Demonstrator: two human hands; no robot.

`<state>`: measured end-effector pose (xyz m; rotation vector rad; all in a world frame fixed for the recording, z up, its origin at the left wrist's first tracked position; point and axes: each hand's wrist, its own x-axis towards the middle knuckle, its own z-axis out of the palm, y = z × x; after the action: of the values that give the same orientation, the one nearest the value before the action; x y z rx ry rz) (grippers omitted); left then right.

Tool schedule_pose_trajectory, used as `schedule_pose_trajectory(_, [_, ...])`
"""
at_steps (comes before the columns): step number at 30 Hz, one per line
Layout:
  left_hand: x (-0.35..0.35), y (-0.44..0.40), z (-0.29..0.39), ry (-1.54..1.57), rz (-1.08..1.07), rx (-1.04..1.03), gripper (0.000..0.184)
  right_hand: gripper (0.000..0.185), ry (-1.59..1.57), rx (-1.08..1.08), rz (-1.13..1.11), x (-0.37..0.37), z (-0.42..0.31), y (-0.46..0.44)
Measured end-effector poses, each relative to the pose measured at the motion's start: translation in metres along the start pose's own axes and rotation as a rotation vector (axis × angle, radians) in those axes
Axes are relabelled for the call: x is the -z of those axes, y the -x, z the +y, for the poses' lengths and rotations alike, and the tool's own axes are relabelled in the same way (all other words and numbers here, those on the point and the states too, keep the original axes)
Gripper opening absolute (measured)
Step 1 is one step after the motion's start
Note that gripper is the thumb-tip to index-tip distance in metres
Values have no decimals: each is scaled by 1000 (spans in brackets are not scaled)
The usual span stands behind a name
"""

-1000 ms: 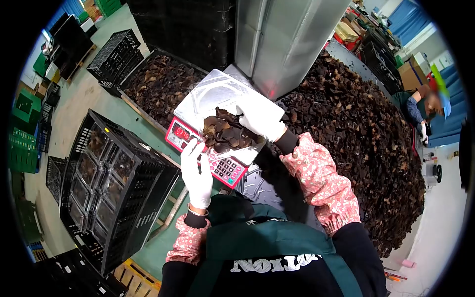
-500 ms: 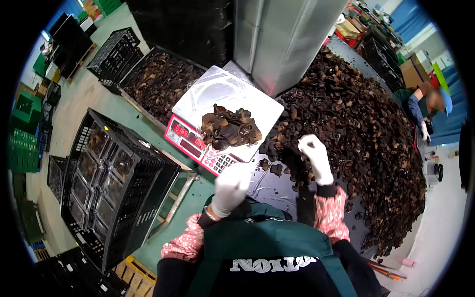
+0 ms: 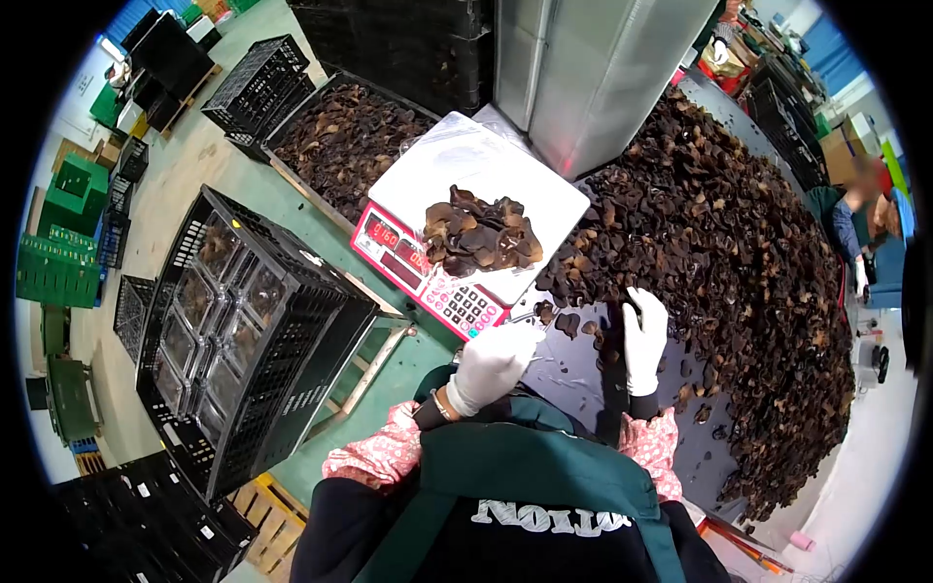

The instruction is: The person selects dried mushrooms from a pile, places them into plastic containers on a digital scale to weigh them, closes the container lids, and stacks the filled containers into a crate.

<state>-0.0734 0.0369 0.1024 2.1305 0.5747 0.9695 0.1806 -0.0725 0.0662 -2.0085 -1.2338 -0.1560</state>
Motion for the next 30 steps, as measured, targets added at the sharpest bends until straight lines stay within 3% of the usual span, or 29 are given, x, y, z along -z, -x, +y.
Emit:
schedule_pose_trajectory(2, [9, 5, -13, 73, 74, 31, 14, 31, -198, -72, -98, -3, -29, -15])
schedule_pose_trajectory(4, [16, 9, -31, -93, 264, -65, 11, 36, -244, 15, -152, -10, -59, -30])
schedule_pose_trajectory(5, [31, 2, -26, -104, 268, 21, 14, 40, -246, 70, -169, -13, -77, -40])
schedule_pose_trajectory(6, [42, 4, -37, -568, 245, -133, 17, 43, -212, 150, -180, -18, -89, -47])
schedule_pose_trajectory(7, [51, -9, -33, -293, 364, 60, 19, 43, -184, 223, -182, -27, -96, -52])
schedule_pose_trajectory(8, [60, -23, -28, -228, 403, 147, 19, 41, -193, 275, -148, -39, -98, -55])
schedule_pose_trajectory(10, [74, -50, -41, -355, 438, 64, 24, 44, -228, 255, -218, -48, -114, -67])
schedule_pose_trajectory(15, [69, -99, -83, -791, 232, 27, 39, 29, -213, 248, -95, -76, -125, -80])
schedule_pose_trajectory(16, [66, -102, -90, -784, 228, 19, 39, 25, -194, 200, -84, -79, -127, -80])
schedule_pose_trajectory(18, [62, -107, -101, -718, 156, -145, 38, 14, -47, 308, 120, -90, -136, -82])
schedule_pose_trajectory(19, [63, -110, -94, -671, 151, -92, 34, 13, -7, 347, 65, -94, -135, -83])
schedule_pose_trajectory(22, [66, -109, -92, -617, 112, -119, 24, 12, 67, 453, -86, -92, -135, -82])
schedule_pose_trajectory(23, [67, -108, -96, -720, 132, -140, 23, 13, 70, 390, -135, -88, -139, -77])
schedule_pose_trajectory(27, [74, -114, -110, -865, 121, -148, 20, 36, -209, 248, -74, -74, -122, -56])
schedule_pose_trajectory(28, [75, -114, -111, -886, 109, -130, 20, 36, -272, 103, -129, -58, -120, -49])
schedule_pose_trajectory(30, [77, -113, -115, -822, 110, -62, 21, 31, -196, 121, 56, -33, -100, -31])
